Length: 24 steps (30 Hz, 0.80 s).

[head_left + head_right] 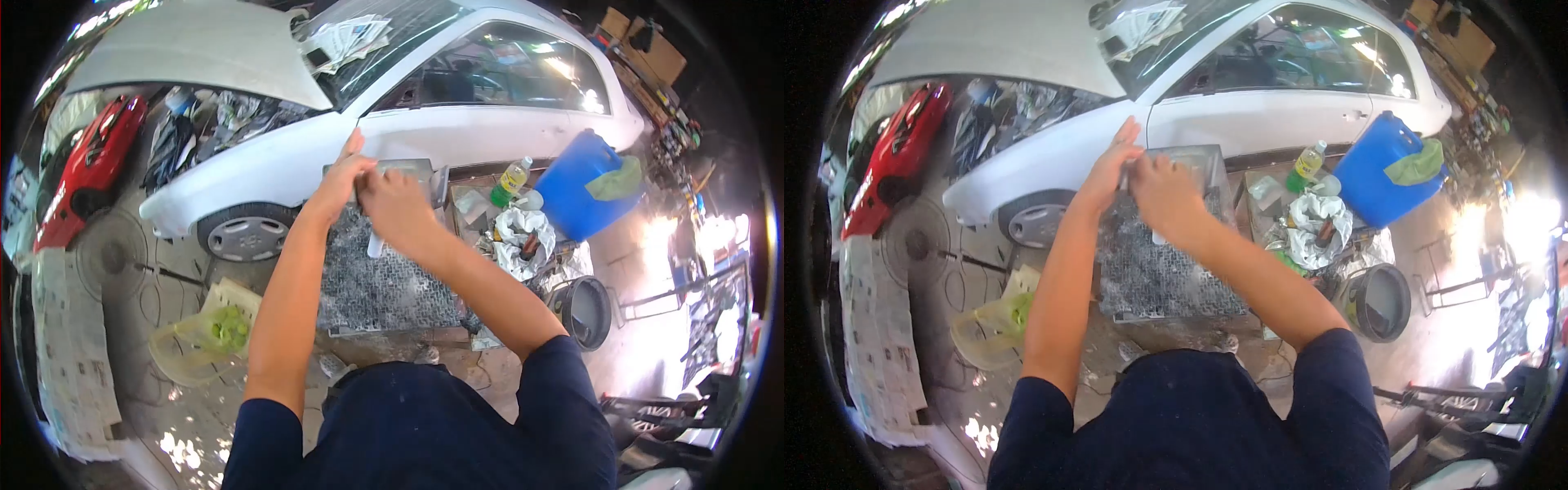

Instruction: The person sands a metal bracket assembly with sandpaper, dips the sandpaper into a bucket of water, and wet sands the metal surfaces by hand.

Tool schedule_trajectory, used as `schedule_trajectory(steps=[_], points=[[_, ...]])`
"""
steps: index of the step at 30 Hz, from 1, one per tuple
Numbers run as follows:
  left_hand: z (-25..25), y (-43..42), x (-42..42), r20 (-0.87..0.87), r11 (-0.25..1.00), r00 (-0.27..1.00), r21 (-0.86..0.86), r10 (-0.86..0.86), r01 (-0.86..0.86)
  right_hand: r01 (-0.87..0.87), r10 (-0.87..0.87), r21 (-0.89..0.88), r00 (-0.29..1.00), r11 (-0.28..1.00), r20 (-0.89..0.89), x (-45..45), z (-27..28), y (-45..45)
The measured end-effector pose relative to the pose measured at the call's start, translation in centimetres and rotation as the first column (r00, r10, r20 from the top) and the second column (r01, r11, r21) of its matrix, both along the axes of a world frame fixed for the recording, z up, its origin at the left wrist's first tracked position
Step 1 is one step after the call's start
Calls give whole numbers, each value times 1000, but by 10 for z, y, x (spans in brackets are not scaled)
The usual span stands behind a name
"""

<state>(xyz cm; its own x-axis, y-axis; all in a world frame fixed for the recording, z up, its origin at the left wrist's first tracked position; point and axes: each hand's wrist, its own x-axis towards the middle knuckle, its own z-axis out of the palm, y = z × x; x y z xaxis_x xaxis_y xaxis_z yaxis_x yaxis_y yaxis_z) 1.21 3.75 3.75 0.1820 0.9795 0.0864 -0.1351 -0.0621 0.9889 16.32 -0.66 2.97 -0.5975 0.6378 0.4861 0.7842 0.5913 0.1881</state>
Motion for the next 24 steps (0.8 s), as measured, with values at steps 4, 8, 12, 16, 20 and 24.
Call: schedule_trajectory(steps=[4,8,12,16,20,24], points=[[0,-2,-3,35,999,999,8,37,-38,-12,11,-36,1000,999,-27,-1,0,-9],[3,-7,1,-31,1000,999,16,-7,8,50,-50,-59,999,997,-11,-3,-3,-2],[-2,-4,-3,-30,999,999,51,-9,11,-24,21,-31,996,999,-92,-2,-6,-14],[5,-11,4,-20,999,1000,43,-10,11,41,-41,-64,999,997,-3,1,3,1],[12,-10,8,-51,1000,999,24,1,0,24,-24,19,999,1000,-21,-3,-1,-10],[19,-15,15,-87,1000,996,-9,10,-11,93,-92,-18,995,996,23,-1,1,9]])
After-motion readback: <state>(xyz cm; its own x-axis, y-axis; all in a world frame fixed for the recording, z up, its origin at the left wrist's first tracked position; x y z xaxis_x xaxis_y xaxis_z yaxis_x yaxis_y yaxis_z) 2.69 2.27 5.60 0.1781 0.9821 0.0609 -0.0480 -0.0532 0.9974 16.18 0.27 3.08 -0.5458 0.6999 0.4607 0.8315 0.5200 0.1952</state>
